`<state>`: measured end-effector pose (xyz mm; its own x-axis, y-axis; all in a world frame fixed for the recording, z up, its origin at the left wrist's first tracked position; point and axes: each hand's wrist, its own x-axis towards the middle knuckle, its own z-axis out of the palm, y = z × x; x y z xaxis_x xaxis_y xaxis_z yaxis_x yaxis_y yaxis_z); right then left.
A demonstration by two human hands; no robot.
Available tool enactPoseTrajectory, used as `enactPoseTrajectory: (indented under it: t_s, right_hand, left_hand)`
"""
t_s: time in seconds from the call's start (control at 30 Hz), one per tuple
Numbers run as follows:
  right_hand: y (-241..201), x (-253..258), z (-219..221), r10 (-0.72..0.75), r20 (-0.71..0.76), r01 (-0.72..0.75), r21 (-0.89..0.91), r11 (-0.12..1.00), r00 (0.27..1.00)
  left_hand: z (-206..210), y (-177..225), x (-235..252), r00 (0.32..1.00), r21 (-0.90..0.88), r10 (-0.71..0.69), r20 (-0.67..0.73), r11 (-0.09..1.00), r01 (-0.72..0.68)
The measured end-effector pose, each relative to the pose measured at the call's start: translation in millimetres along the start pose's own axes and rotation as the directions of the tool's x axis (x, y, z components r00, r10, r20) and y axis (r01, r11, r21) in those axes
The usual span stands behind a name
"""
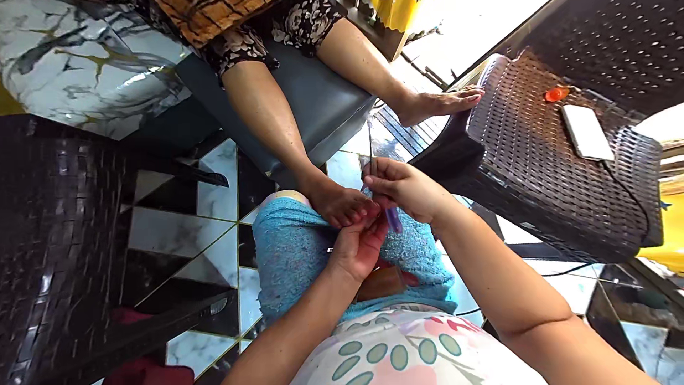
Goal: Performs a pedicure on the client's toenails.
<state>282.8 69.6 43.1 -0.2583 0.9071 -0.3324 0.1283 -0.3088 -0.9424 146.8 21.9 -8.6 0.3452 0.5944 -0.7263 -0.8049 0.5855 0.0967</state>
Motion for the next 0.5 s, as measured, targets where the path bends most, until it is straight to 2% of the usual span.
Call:
enactPoseTrajectory:
  t_s: [0.1,0.17,0.3,0.43,0.5]
  right_hand:
    - [-3.5,5.1,-2.1,-0.186,-0.113,0.201,0.145,0.969,0.976]
    - [2.7,10.5,3.3,-0.234,-0.118,0.253,0.192,0.948,0.965]
    - [12.2,2.8,-3.2,-0.093,0.005,0.093,-0.004,0.996,0.996]
    - [15.0,-9.9,-28.6,-0.275,-0.008,0.273,-0.108,0.956,0.961]
    - [23.5,-11.8,-36.1,-0.321,-0.008,0.317,-0.123,0.94,0.947]
  left_hand:
    - [3.4,-3.0,3.3,0.999,-0.016,-0.02,0.037,1.0,0.021]
    - [3.0,-4.1,5.2,0.999,-0.034,-0.034,0.04,0.999,0.035]
    - [-1.5,-4.0,9.6,0.999,0.015,-0.027,0.042,1.0,0.027]
    - [-0.5,-3.4,8.5,0.998,0.024,-0.013,0.054,1.0,0.012]
    - [-1.2,-4.8,8.9,0.998,0.043,0.005,0.059,0.999,-0.007]
